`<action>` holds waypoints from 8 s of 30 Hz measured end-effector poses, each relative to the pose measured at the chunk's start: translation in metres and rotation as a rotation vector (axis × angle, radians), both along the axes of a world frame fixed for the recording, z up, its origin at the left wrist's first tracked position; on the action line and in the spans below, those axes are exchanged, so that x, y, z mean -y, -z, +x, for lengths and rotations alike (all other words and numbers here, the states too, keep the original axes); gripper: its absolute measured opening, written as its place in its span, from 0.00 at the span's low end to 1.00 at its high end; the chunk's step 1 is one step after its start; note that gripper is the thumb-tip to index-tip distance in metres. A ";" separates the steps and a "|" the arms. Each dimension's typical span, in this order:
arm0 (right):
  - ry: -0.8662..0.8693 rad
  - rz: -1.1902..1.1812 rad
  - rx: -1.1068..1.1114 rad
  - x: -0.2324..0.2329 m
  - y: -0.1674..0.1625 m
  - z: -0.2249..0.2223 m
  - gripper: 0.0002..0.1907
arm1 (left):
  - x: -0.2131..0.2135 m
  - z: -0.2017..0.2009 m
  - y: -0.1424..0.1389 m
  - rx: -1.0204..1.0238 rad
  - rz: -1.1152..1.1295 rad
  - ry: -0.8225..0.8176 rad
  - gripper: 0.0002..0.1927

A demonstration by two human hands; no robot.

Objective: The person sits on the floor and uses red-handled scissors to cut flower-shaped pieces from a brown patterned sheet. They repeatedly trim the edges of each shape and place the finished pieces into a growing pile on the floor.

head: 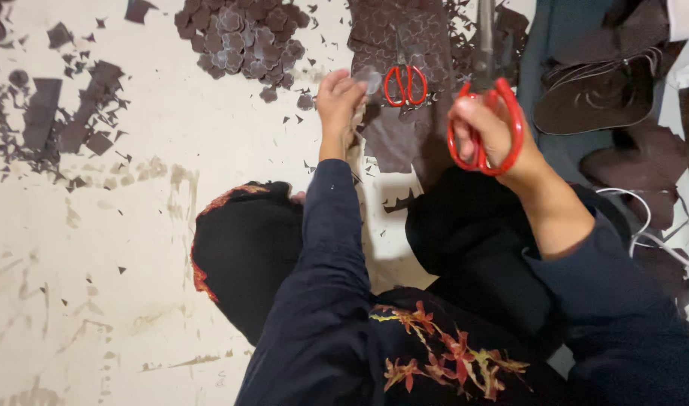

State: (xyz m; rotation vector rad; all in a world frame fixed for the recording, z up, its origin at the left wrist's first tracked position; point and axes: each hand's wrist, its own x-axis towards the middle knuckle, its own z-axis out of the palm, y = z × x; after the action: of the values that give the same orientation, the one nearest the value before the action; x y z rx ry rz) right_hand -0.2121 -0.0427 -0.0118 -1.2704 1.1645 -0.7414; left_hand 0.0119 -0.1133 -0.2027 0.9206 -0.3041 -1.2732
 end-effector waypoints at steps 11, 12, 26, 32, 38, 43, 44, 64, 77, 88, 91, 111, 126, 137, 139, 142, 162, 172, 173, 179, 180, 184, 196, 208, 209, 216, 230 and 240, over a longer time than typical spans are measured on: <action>0.122 -0.121 0.066 0.002 0.002 0.011 0.07 | -0.062 -0.044 -0.118 -0.059 -0.241 0.415 0.15; 0.128 -0.121 0.073 0.000 0.003 0.010 0.07 | -0.069 -0.042 -0.123 -0.066 -0.249 0.413 0.14; -0.114 -0.090 -0.190 -0.024 -0.011 0.005 0.13 | -0.120 -0.029 -0.152 -0.100 -0.190 0.257 0.09; -0.411 -0.321 -0.321 -0.025 -0.010 -0.003 0.21 | -0.115 -0.022 -0.149 -0.151 -0.180 0.149 0.12; -0.504 -0.292 -0.429 -0.024 -0.017 -0.007 0.20 | -0.118 -0.024 -0.149 -0.123 -0.174 0.092 0.14; -0.514 -0.301 -0.425 -0.028 -0.022 -0.005 0.20 | -0.121 -0.027 -0.152 -0.121 -0.215 0.055 0.14; -0.515 -0.298 -0.429 -0.029 -0.022 -0.005 0.20 | -0.122 -0.027 -0.152 -0.118 -0.222 0.053 0.14; -0.551 -0.349 -0.467 -0.033 -0.031 -0.005 0.24 | -0.134 -0.026 -0.164 -0.053 -0.291 -0.011 0.22; -0.527 -0.327 -0.542 -0.030 -0.023 -0.012 0.23 | -0.137 -0.025 -0.168 -0.011 -0.348 -0.032 0.27; -0.580 -0.400 -0.500 -0.032 -0.031 -0.006 0.26 | -0.136 -0.026 -0.165 -0.036 -0.292 -0.041 0.26; -0.561 -0.433 -0.556 -0.034 -0.030 -0.002 0.27 | -0.136 -0.027 -0.165 -0.020 -0.294 -0.053 0.26; -0.579 -0.450 -0.441 -0.028 -0.027 -0.002 0.29 | -0.138 -0.029 -0.171 -0.030 -0.284 -0.054 0.25; -0.186 -0.131 -0.126 -0.031 -0.013 0.006 0.11 | -0.133 -0.038 -0.149 -0.187 -0.201 0.193 0.19; -0.001 -0.059 0.030 -0.026 -0.021 0.012 0.10 | -0.143 -0.031 -0.167 -0.302 -0.179 0.359 0.19; 0.026 -0.056 0.033 -0.027 -0.020 0.012 0.10 | -0.143 -0.036 -0.168 -0.170 -0.278 0.354 0.18; 0.020 -0.072 0.057 -0.027 -0.018 0.011 0.11 | -0.141 -0.042 -0.158 -0.124 -0.288 0.330 0.19; 0.158 0.092 0.494 -0.021 -0.020 -0.044 0.14 | -0.089 -0.003 0.090 0.076 0.876 -0.350 0.19; 0.204 0.203 0.445 -0.032 -0.033 -0.047 0.16 | 0.029 0.079 0.036 0.921 0.457 -0.675 0.32; 0.211 0.212 0.454 -0.033 -0.034 -0.047 0.15 | 0.022 0.067 0.042 1.080 0.431 -0.570 0.31; 0.205 0.281 0.527 -0.034 -0.037 -0.043 0.15 | -0.042 -0.040 0.090 1.744 -0.179 0.373 0.28; 0.190 0.281 0.538 -0.034 -0.038 -0.043 0.15 | -0.054 -0.052 0.095 1.962 -0.333 0.405 0.32; 0.188 0.289 0.564 -0.034 -0.039 -0.040 0.15 | -0.080 -0.074 0.110 1.957 -0.246 0.532 0.33; 0.112 0.137 0.281 -0.015 -0.028 -0.032 0.16 | -0.069 -0.085 0.102 1.811 -0.235 0.696 0.12; 0.178 -0.059 0.181 0.025 -0.012 -0.007 0.16 | 0.068 -0.069 -0.115 1.134 -0.045 -0.063 0.19; 0.189 -0.062 0.194 0.028 -0.012 -0.007 0.17 | 0.068 -0.060 -0.136 1.157 -0.110 -0.091 0.19; 0.248 -0.060 0.455 0.041 -0.012 0.002 0.16 | -0.017 -0.016 -0.207 0.224 -0.349 0.159 0.07; 0.295 -0.736 0.290 0.018 -0.020 -0.016 0.14 | -0.058 -0.003 -0.171 -0.418 -0.377 0.536 0.11; 0.358 -0.490 0.188 0.007 -0.021 -0.009 0.14 | -0.060 -0.007 -0.186 -0.368 -0.497 0.282 0.15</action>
State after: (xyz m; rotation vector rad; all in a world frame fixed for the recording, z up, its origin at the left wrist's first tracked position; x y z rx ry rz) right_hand -0.2213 -0.0500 0.0087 -1.3626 1.1027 -1.4479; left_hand 0.0047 -0.0534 -0.0164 0.2172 -0.4426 -1.5031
